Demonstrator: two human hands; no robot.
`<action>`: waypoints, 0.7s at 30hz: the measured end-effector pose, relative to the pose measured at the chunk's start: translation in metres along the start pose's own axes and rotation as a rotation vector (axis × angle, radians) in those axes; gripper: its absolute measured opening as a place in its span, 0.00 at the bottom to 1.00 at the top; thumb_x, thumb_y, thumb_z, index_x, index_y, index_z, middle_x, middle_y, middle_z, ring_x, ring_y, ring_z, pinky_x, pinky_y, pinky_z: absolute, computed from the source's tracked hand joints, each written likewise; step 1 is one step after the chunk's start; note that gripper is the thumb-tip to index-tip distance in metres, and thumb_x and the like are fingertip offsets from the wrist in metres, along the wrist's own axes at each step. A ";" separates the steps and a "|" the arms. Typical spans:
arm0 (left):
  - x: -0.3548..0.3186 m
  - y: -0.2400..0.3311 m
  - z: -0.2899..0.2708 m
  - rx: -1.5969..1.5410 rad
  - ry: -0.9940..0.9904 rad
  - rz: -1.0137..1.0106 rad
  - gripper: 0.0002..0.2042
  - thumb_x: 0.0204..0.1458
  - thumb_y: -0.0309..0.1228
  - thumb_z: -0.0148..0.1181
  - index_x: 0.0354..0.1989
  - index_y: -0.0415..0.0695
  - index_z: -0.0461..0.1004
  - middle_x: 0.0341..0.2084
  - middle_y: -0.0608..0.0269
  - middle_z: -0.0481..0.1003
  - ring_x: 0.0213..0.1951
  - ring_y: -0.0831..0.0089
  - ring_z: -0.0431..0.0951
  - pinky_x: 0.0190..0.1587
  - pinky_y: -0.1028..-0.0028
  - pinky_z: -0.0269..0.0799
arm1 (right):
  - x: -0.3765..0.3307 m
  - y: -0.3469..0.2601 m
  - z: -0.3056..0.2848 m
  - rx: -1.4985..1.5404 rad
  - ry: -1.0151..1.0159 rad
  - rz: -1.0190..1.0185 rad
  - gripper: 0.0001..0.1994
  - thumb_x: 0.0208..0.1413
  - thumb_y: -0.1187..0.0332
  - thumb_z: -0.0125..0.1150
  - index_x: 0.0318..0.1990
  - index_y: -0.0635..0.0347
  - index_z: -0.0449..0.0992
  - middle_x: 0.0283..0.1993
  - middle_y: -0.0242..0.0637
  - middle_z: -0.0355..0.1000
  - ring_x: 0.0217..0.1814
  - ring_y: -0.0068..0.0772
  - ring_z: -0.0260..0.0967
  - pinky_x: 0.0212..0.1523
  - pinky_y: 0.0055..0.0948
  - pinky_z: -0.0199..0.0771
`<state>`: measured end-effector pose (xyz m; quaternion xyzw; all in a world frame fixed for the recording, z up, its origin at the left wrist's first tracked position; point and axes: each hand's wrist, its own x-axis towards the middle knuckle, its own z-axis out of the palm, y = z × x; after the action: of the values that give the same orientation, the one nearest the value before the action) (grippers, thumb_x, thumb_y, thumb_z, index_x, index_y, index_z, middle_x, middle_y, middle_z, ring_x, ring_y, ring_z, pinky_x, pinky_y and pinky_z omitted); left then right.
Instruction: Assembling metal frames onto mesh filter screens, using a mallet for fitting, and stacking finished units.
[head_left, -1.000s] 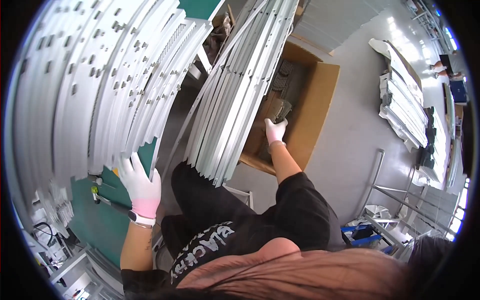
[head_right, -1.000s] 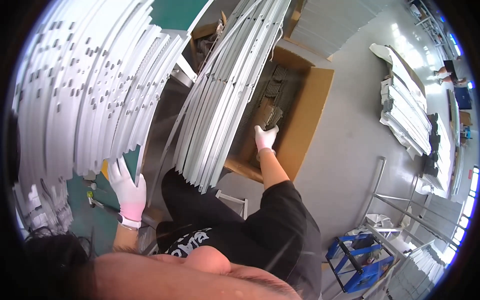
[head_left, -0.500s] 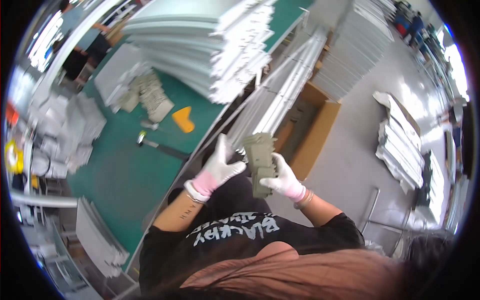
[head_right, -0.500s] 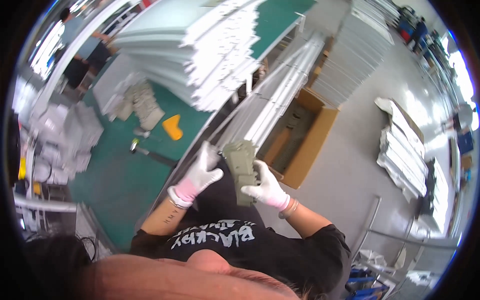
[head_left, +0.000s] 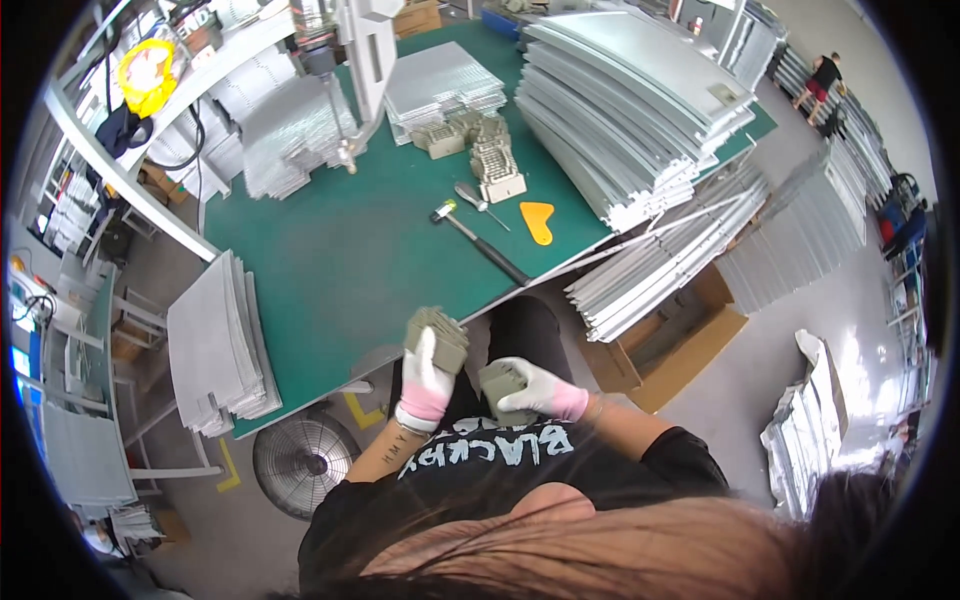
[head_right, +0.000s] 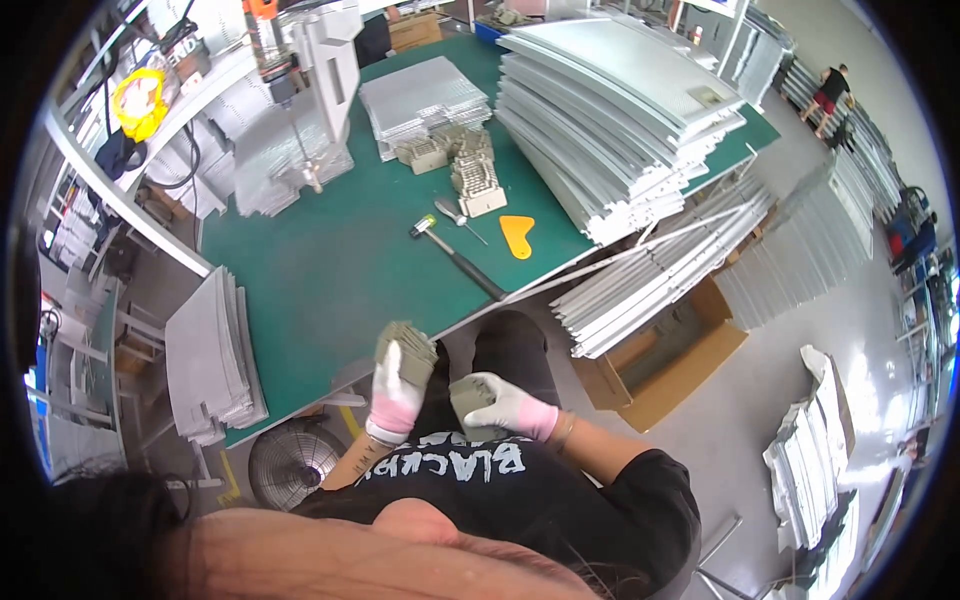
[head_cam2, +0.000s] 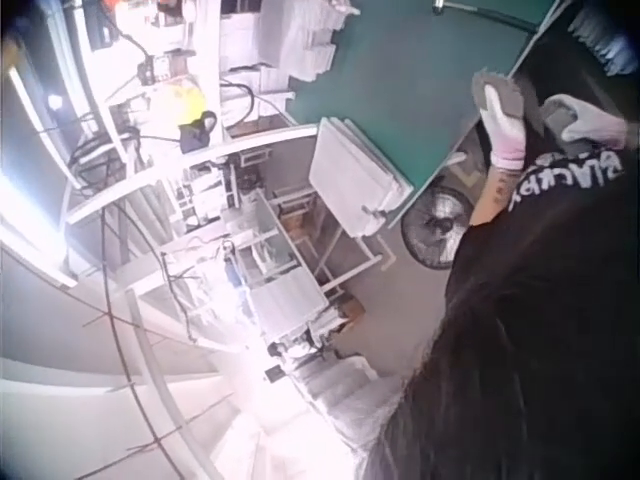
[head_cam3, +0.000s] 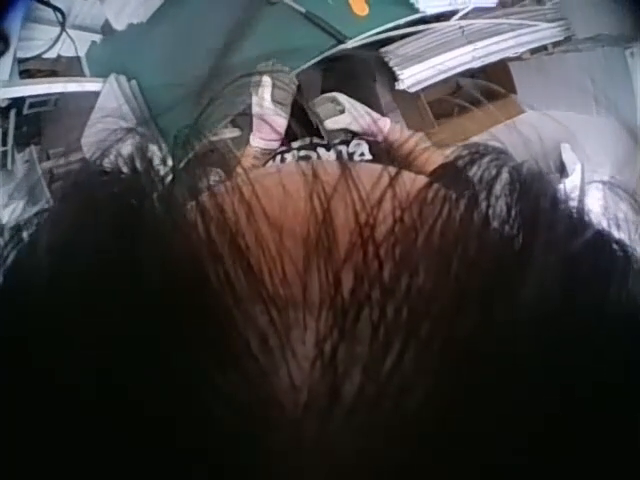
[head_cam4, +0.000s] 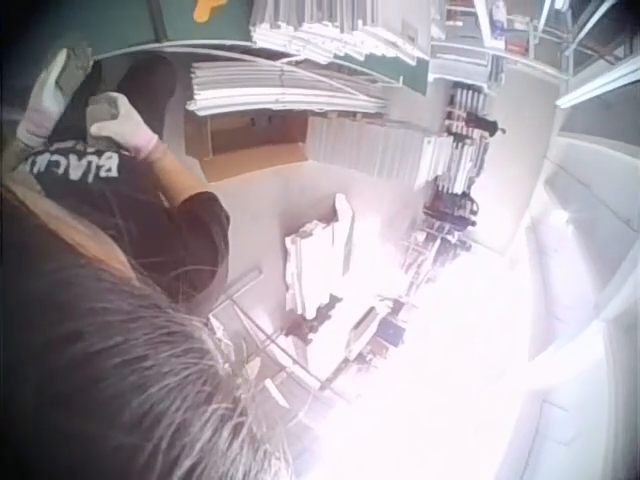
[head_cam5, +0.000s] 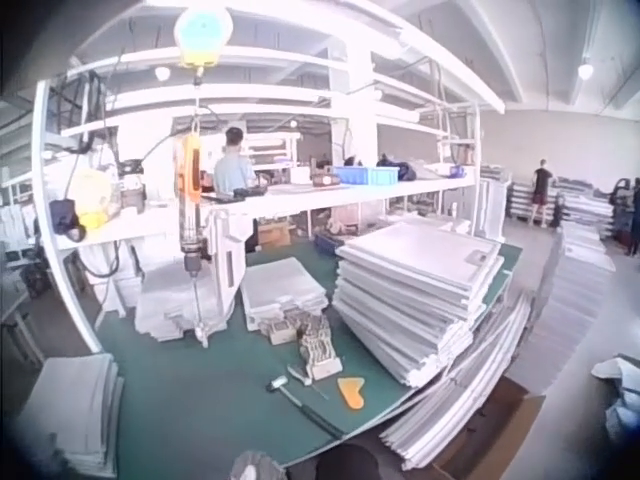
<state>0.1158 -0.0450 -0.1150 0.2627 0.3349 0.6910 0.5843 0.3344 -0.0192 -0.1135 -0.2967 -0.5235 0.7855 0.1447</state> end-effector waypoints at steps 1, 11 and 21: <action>0.011 0.005 -0.004 -0.097 0.089 0.044 0.18 0.65 0.36 0.46 0.59 0.41 0.62 0.52 0.56 0.68 0.53 0.65 0.71 0.57 0.63 0.69 | 0.009 -0.006 -0.012 -0.053 0.065 -0.074 0.39 0.46 0.69 0.71 0.66 0.62 0.56 0.58 0.38 0.65 0.61 0.28 0.62 0.63 0.33 0.62; 0.110 0.036 -0.058 -0.002 -0.009 0.105 0.13 0.62 0.23 0.48 0.54 0.43 0.73 0.57 0.60 0.71 0.58 0.64 0.70 0.69 0.58 0.50 | 0.288 -0.229 -0.142 -1.289 0.196 -0.616 0.35 0.39 0.65 0.70 0.59 0.60 0.65 0.55 0.49 0.69 0.57 0.46 0.69 0.59 0.34 0.68; 0.201 0.061 -0.050 -0.083 0.038 -0.019 0.29 0.55 0.19 0.59 0.63 0.46 0.54 0.52 0.57 0.68 0.56 0.58 0.72 0.58 0.56 0.71 | 0.312 -0.216 -0.137 -1.668 0.384 -0.567 0.42 0.39 0.63 0.72 0.64 0.60 0.60 0.60 0.51 0.64 0.63 0.51 0.62 0.64 0.43 0.61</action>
<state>0.0033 0.1395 -0.1056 0.2220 0.3195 0.7035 0.5948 0.1571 0.3380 -0.0527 -0.2911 -0.9437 0.0223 0.1558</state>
